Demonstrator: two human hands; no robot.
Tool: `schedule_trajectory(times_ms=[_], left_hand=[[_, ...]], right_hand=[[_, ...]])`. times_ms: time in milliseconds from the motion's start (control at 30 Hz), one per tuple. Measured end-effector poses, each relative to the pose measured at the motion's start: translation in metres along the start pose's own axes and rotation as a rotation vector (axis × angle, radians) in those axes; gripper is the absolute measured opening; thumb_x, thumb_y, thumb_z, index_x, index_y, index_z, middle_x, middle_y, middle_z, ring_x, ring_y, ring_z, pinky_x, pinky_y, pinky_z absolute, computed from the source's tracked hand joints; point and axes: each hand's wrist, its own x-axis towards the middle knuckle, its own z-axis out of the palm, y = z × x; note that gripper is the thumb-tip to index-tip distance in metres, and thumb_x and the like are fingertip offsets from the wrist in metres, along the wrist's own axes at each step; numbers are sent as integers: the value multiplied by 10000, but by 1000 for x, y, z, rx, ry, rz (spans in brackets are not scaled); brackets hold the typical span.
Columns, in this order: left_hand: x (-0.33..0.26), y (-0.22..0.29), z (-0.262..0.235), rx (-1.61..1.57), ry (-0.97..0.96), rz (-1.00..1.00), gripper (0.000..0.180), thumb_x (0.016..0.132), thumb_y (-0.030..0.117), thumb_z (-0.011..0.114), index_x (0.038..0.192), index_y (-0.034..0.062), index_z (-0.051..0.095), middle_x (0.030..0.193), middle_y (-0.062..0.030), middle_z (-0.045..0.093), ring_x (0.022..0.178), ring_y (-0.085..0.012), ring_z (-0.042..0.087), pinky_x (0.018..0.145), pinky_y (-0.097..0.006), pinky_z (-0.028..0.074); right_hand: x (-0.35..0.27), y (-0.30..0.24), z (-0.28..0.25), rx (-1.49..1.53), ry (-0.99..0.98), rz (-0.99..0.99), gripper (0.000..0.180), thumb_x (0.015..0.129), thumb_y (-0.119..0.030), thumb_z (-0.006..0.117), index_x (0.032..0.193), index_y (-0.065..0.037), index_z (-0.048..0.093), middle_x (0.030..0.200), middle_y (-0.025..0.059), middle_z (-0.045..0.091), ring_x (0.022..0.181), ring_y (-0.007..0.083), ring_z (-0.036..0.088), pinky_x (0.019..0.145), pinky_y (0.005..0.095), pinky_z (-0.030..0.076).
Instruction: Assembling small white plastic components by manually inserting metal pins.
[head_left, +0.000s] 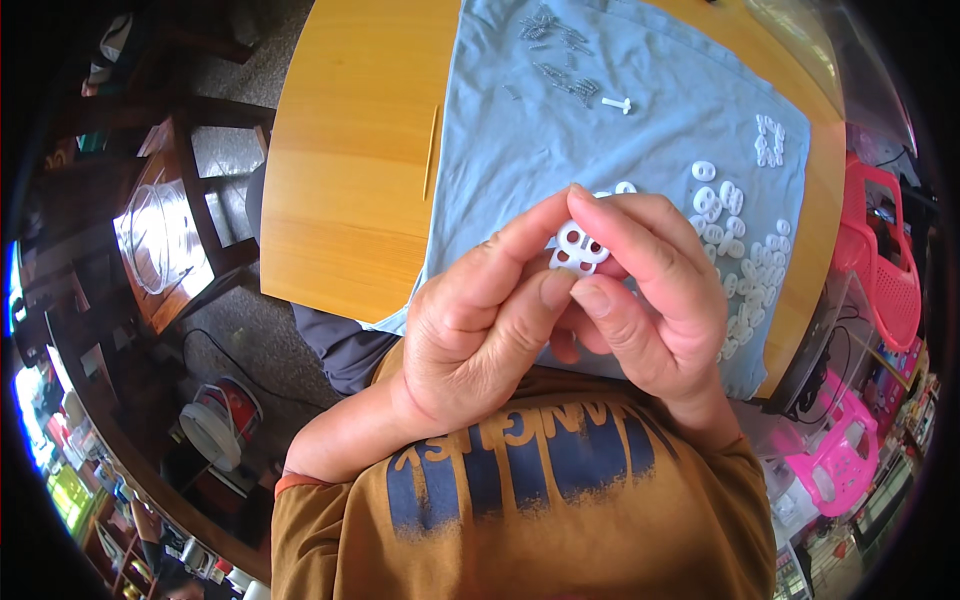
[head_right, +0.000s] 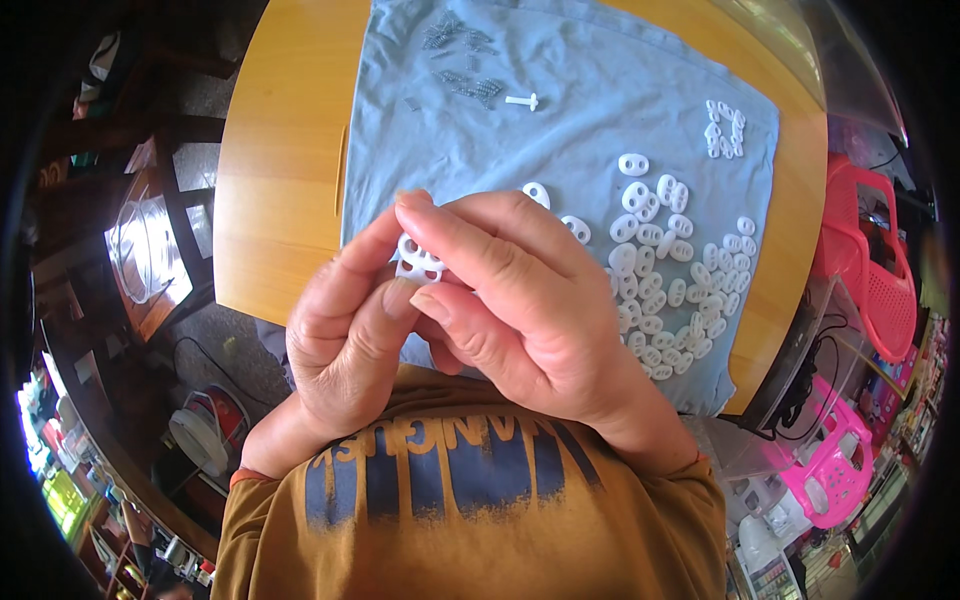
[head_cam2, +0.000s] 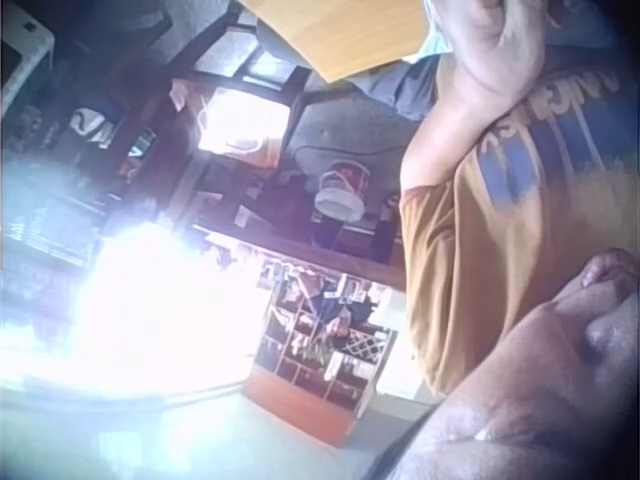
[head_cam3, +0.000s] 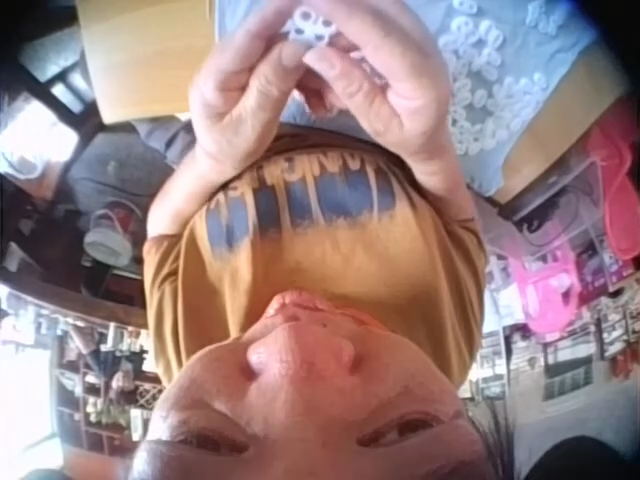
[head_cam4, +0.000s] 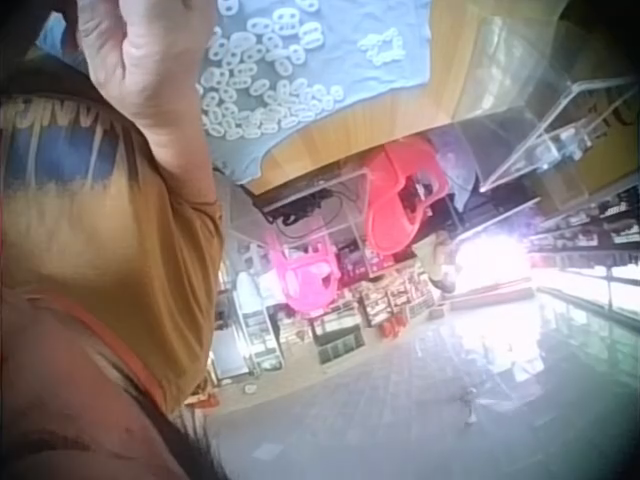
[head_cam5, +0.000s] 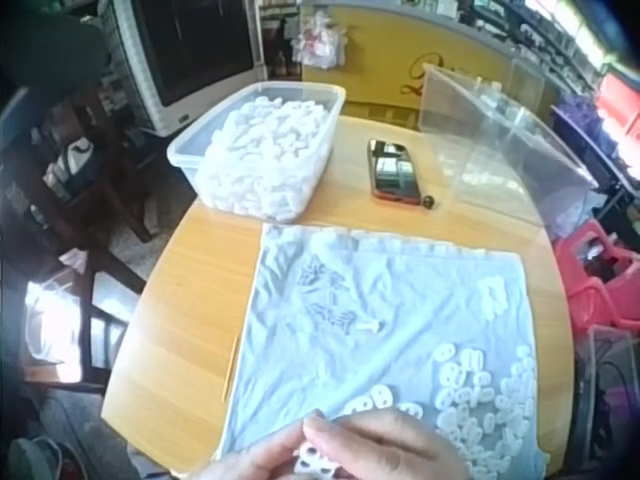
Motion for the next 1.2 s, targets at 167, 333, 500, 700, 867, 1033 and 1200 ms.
schedule_trajectory(times_ms=[167, 333, 500, 700, 867, 1033, 1200], left_hand=[[-1, 3, 0, -25, -6, -21, 432, 899, 7, 422, 1316, -12, 310, 836, -70, 599, 704, -103, 602, 568, -200, 482], [5, 13, -11, 449, -100, 177, 450, 860, -7, 487, 1294, 4, 367, 826, -70, 623, 662, -101, 615, 559, -208, 492], [6, 10, -12, 443, -58, 205, 440, 826, -6, 548, 1250, 7, 434, 860, -85, 637, 649, -107, 619, 572, -211, 497], [5, 7, -10, 461, -11, 271, 406, 808, -5, 580, 1203, -4, 486, 892, -96, 637, 681, -114, 623, 598, -212, 494], [4, -1, -6, 432, 16, 299, 391, 810, -15, 571, 1193, -17, 491, 913, -101, 632, 729, -117, 621, 621, -213, 486], [3, -6, -4, 422, 52, 316, 368, 809, -6, 575, 1171, -19, 509, 931, -109, 627, 729, -128, 621, 622, -213, 483], [5, -6, 0, 554, 87, 377, 318, 795, 4, 592, 1108, -26, 545, 910, -123, 633, 697, -153, 629, 593, -222, 485]], right_hand=[[0, 2, -3, -48, -28, -41, 353, 835, 21, 527, 1186, 34, 487, 955, 102, 514, 535, 68, 498, 440, 193, 411], [-1, 3, -2, -120, -8, -126, 356, 851, -37, 532, 1195, 36, 481, 939, 104, 522, 543, 74, 505, 465, 197, 425], [0, 5, -2, -195, -11, -190, 351, 868, -86, 520, 1195, 35, 483, 920, 105, 531, 561, 84, 514, 502, 205, 445], [-2, 4, -1, -210, 0, -178, 348, 867, -92, 521, 1189, 37, 488, 913, 102, 534, 592, 89, 516, 516, 203, 444], [-2, 6, -1, -235, 23, -209, 320, 857, -77, 530, 1152, 46, 515, 880, 99, 549, 624, 116, 519, 529, 220, 439], [-1, 10, 2, -251, 67, -267, 294, 844, -56, 538, 1115, 57, 533, 877, 108, 564, 664, 146, 535, 554, 241, 448], [-3, 13, 3, -254, 106, -300, 274, 836, -42, 541, 1088, 64, 544, 872, 113, 574, 680, 162, 548, 560, 247, 453]])
